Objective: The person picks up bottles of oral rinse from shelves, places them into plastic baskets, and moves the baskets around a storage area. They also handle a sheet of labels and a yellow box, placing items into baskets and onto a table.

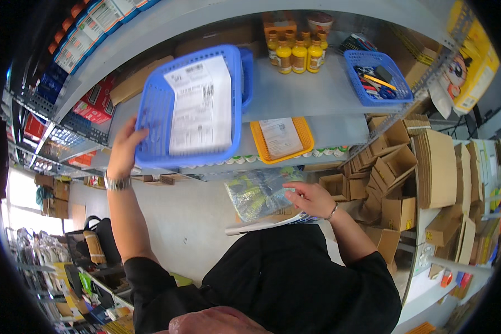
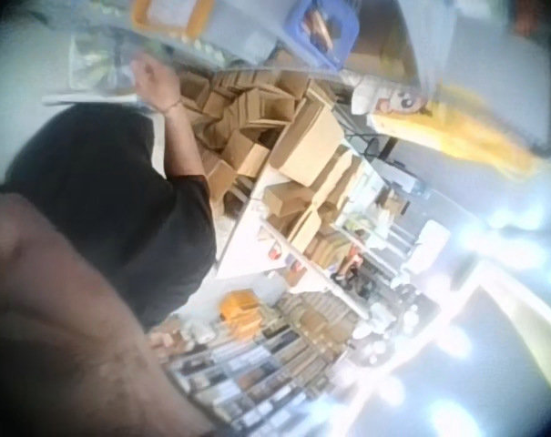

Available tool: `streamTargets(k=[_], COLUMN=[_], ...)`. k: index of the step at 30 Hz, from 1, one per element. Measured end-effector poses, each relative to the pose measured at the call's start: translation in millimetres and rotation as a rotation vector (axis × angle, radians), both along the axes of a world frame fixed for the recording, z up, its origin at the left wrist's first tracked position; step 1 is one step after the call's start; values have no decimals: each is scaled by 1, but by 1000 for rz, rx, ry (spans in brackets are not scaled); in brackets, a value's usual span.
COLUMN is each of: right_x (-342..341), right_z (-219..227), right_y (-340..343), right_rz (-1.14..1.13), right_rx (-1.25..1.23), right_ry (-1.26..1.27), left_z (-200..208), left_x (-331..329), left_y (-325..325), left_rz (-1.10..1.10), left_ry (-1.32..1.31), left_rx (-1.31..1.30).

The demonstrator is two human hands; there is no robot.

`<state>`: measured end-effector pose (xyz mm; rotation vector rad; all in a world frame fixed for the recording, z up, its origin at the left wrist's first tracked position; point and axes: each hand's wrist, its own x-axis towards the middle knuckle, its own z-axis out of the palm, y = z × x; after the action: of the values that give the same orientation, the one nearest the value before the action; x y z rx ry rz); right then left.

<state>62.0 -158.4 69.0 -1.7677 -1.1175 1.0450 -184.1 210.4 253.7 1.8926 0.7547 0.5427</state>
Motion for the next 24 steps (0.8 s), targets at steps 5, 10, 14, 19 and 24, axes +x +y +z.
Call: streamTargets(k=[5, 10, 14, 19, 24], right_x=[-19, -6, 25, 64, 102], right_z=[10, -8, -8, -26, -40], right_y=[-29, -66, -94, -132, -161], right_rz=[-128, -323, -449, -559, -492], right_rx=[-51, -47, -84, -131, -121], right_ry=[-215, -420, -514, -525, -508], left_z=[-24, -47, -42, -58, -154], left_x=[80, 106, 100, 113, 179], left_y=[77, 132, 118, -37, -217], left_rz=[-22, 180, 298, 516, -451], left_ry=[0, 164, 143, -602, -118], left_rx=[-191, -76, 29, 602, 439])
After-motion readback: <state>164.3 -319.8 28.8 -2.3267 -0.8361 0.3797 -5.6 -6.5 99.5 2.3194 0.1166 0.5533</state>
